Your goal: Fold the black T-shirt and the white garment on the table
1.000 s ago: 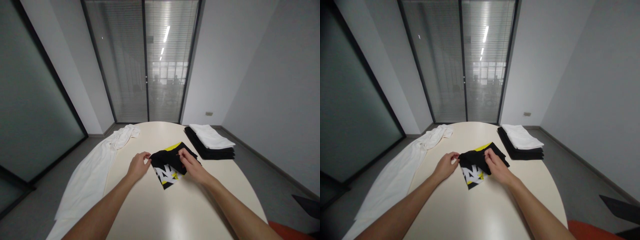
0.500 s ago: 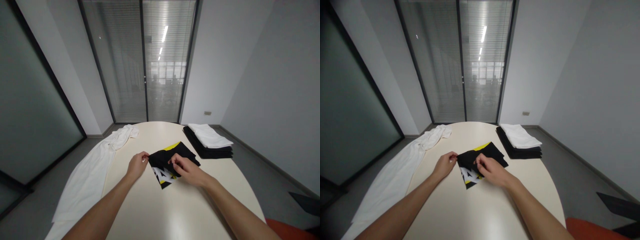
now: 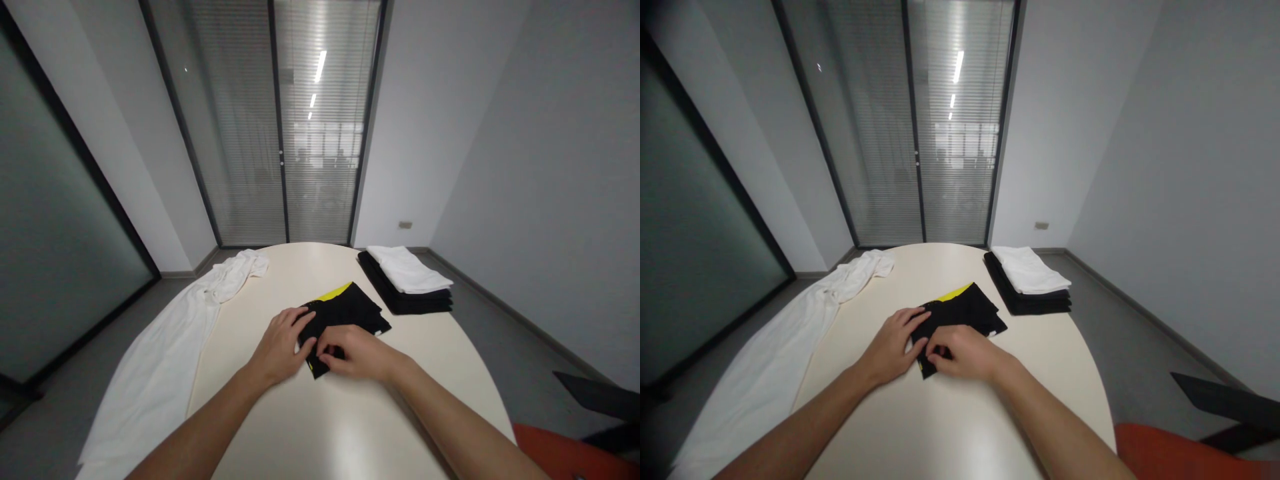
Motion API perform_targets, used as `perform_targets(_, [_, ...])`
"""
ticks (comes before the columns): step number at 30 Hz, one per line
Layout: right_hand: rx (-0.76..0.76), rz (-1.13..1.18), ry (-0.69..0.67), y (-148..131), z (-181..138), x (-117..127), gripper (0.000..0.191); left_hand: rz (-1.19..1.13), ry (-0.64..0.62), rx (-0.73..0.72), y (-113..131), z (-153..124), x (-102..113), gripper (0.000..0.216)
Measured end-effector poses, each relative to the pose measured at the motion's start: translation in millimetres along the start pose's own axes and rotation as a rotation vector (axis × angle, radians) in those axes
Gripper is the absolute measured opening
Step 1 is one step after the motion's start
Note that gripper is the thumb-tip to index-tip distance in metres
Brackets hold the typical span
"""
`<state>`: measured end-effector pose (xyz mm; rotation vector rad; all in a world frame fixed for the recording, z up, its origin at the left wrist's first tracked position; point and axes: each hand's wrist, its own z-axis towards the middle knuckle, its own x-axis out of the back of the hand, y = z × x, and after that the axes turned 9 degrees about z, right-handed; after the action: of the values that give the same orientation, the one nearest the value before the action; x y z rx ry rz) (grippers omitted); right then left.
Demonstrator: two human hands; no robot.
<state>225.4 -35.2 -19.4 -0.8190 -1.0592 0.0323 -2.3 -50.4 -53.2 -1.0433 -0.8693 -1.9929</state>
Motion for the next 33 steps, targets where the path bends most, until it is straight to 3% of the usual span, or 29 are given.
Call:
perform_targets(3, [-0.09, 0.019, 0.201, 21.3, -11.6, 24.9, 0.025, 0.091, -0.087, -0.079, 7.3, -6.7, -1.5, 0.057])
perform_targets(5, [-0.144, -0.018, 0.292, 39.6, -21.0, 38.9, 0.043, 0.115, -0.142, -0.132, 9.9, -8.9, -0.3, 0.06])
perform_targets(8, [-0.329, -0.015, 0.175, 65.0, -31.6, 45.8, 0.065, 0.114, -0.25, -0.186, 13.1, -10.4, 2.9, 0.059])
perform_targets(12, [-0.513, -0.014, 0.007, 81.4, -36.1, 39.8, 0.072, 0.13, -0.321, -0.159, 16.9, -12.0, 5.1, 0.055])
perform_targets(18, [-0.441, -0.06, 0.089, 76.7, -35.4, 39.0, 0.066, 0.144, -0.318, -0.157, 21.9, -12.6, 9.5, 0.051])
perform_targets(23, [-0.368, -0.146, 0.278, 74.1, -27.8, 40.2, 0.044, 0.141, -0.318, -0.151, 23.2, -10.9, 14.0, 0.051])
perform_targets(27, [-0.315, -0.314, 0.389, 71.2, -12.2, 39.9, 0.042, 0.125, -0.308, -0.162, 21.7, -9.9, 13.6, 0.05])
perform_targets(30, [-0.277, -0.358, 0.363, 69.0, 4.2, 34.9, 0.051, 0.124, -0.307, -0.172, 20.1, -10.3, 12.6, 0.05])
perform_targets(33, [-0.42, -0.334, 0.252, 72.2, 17.5, 24.9, 0.06, 0.113, -0.3, -0.181, 19.3, -11.8, 12.7, 0.049])
